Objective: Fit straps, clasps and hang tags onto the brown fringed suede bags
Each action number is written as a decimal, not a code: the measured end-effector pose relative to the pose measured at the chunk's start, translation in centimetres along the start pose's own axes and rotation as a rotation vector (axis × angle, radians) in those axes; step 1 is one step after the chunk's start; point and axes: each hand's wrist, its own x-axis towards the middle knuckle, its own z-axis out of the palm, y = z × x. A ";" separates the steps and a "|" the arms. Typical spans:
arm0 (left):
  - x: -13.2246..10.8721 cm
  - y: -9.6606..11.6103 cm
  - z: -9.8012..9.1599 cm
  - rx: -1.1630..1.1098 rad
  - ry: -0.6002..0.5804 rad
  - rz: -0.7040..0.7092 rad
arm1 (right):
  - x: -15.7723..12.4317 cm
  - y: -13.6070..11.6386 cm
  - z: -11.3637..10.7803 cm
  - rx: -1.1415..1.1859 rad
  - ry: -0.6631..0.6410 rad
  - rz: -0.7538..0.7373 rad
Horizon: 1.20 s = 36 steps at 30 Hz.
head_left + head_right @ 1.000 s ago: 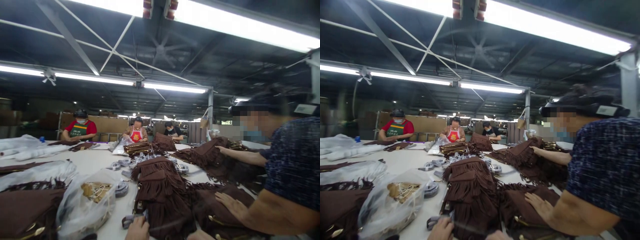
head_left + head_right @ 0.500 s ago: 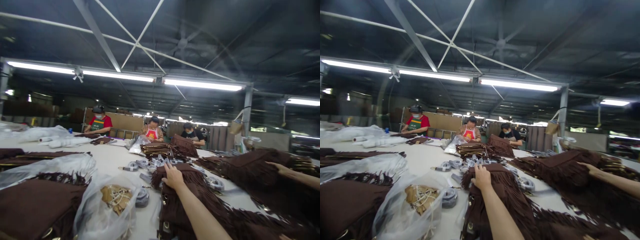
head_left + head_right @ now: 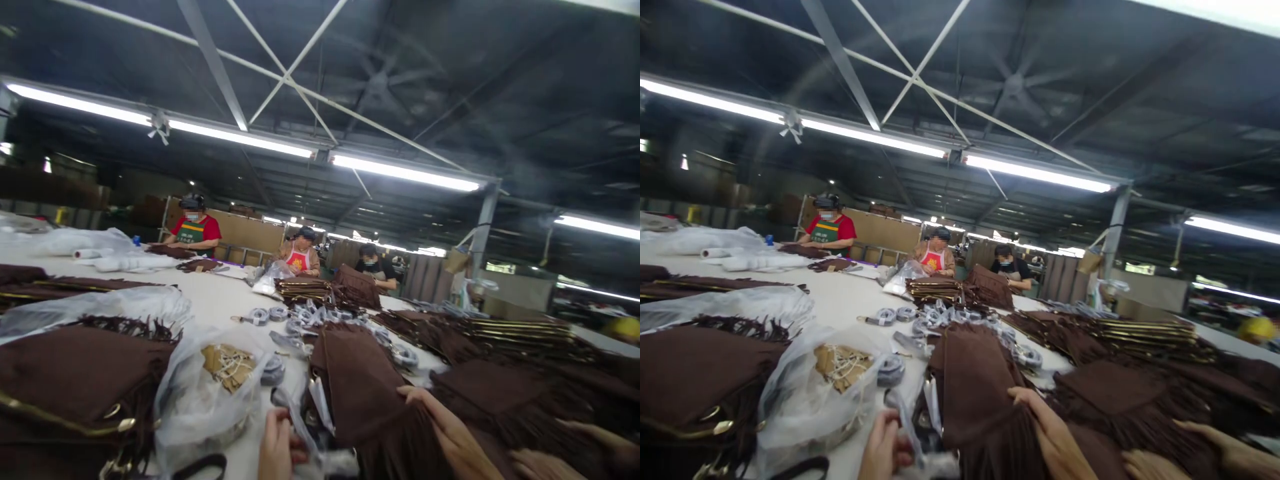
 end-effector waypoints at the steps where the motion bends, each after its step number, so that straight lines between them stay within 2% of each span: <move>1: -0.7 0.8 0.1 -0.015 0.073 -0.009 | -2.9 0.8 -0.5 0.071 0.006 0.047; 3: -2.1 2.6 0.1 0.079 0.085 0.037 | -7.6 1.9 -1.1 0.088 0.007 0.136; 5: -3.4 4.3 0.3 0.156 0.041 0.097 | -11.1 2.4 -1.5 0.012 0.001 0.211; 7: -4.9 6.0 0.8 0.240 -0.075 0.210 | -13.3 2.0 -1.9 -0.108 -0.008 0.283; 9: -6.7 7.7 1.6 0.342 -0.237 0.340 | -14.7 0.5 -1.9 -0.238 0.037 0.311; 11: -8.7 9.3 2.5 0.419 -0.395 0.399 | -15.6 -1.9 -1.2 -0.302 0.071 0.222; 12: -9.6 10.1 2.9 0.435 -0.450 0.395 | -16.0 -3.3 -0.6 -0.296 0.041 0.138; 14: -11.3 11.3 3.4 0.410 -0.549 0.342 | -16.6 -5.7 1.3 -0.216 -0.147 -0.038; 15: -11.9 11.8 3.5 0.388 -0.611 0.311 | -16.9 -6.6 2.3 -0.177 -0.256 -0.081; 17: -12.6 12.2 3.5 0.264 -0.689 0.234 | -17.2 -7.5 4.2 -0.143 -0.331 -0.049; 19: -12.9 12.0 3.3 0.112 -0.692 0.169 | -17.2 -7.4 5.5 -0.118 -0.318 -0.024; 21: -13.1 11.5 3.5 0.023 -0.665 0.136 | -17.1 -7.0 6.3 -0.084 -0.303 -0.062; 23: -13.7 11.0 4.0 0.018 -0.713 0.114 | -16.9 -6.9 6.7 -0.064 -0.308 -0.071; 25: -14.4 10.8 4.7 0.074 -0.741 0.147 | -16.9 -7.1 6.9 -0.081 -0.298 -0.017; 27: -14.9 10.9 5.2 0.323 -0.628 0.288 | -17.2 -7.4 6.7 -0.073 -0.255 0.010; 29: -14.9 11.0 5.5 0.748 -0.468 0.439 | -17.7 -7.3 5.9 0.021 -0.192 -0.025; 30: -14.7 11.0 5.6 0.936 -0.429 0.478 | -18.0 -7.2 5.3 0.098 -0.166 -0.034; 32: -14.5 10.5 5.9 1.157 -0.476 0.500 | -18.5 -6.7 4.1 0.242 -0.151 -0.015; 36: -14.9 9.7 6.5 1.229 -0.622 0.553 | -20.0 -5.8 2.1 0.384 -0.232 0.099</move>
